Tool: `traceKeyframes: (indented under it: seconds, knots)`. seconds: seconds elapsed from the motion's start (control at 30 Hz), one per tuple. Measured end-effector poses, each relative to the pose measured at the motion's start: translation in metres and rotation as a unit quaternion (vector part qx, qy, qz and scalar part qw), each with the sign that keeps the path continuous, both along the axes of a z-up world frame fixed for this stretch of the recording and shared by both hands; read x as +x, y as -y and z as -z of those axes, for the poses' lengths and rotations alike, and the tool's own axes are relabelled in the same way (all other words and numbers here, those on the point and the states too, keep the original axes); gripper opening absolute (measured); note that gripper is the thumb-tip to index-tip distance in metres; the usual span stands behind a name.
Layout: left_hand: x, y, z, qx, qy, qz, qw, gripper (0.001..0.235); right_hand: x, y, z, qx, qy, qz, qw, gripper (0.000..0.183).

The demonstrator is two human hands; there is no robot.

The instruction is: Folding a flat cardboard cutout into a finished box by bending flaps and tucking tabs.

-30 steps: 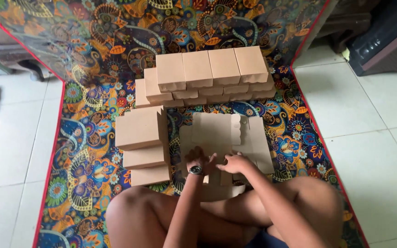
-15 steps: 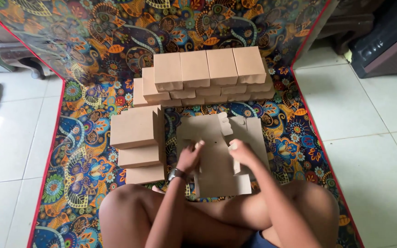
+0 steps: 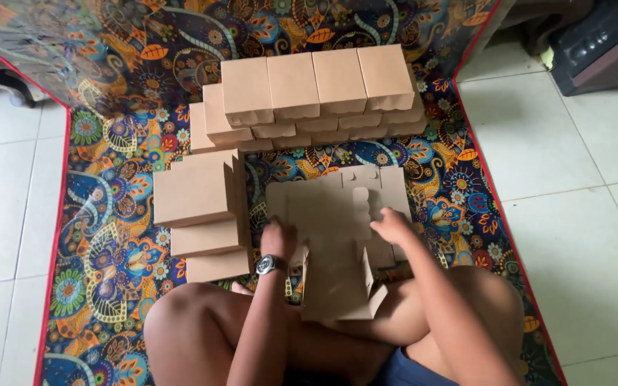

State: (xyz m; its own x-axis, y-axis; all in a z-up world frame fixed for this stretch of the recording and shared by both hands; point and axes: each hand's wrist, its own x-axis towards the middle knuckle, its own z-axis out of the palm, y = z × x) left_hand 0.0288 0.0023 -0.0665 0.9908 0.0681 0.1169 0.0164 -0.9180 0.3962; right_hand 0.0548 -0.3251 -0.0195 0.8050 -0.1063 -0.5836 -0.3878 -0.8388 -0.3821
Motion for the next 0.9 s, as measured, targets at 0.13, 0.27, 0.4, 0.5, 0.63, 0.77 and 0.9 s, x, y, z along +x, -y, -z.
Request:
traceKeyframes:
  seconds: [0.13,0.27,0.4,0.5,0.63,0.77,0.9]
  knots:
    - [0.013,0.014,0.007,-0.234,-0.133,-0.07,0.961,0.037,0.017,-0.011,0.052,0.066,0.034,0.061,0.995,0.063]
    - [0.01,0.02,-0.021,-0.225,-0.265,-0.142,0.927,0.044,-0.004,-0.049,0.012,0.1,0.094,0.013,0.99,0.056]
    - [0.011,0.031,-0.013,-0.241,-0.191,-0.025,0.951,0.032,-0.016,-0.073,-0.033,0.118,0.107,-0.101,0.982,0.047]
    - [0.005,0.04,-0.038,-0.225,-0.12,0.075,0.964,0.027,-0.017,-0.082,-0.051,0.094,0.123,-0.16,0.975,0.054]
    - [0.016,0.041,0.004,-0.123,-0.099,0.131,0.979,0.031,-0.013,-0.077,-0.046,0.037,0.124,-0.163,0.978,0.055]
    - [0.035,0.038,0.011,-0.079,-0.104,0.094,0.987,0.056,-0.006,-0.077,-0.054,-0.021,0.102,-0.124,0.987,0.076]
    - [0.031,0.042,0.0,0.01,-0.144,0.075,0.987,0.064,-0.003,-0.065,-0.02,-0.084,0.118,-0.172,0.975,0.075]
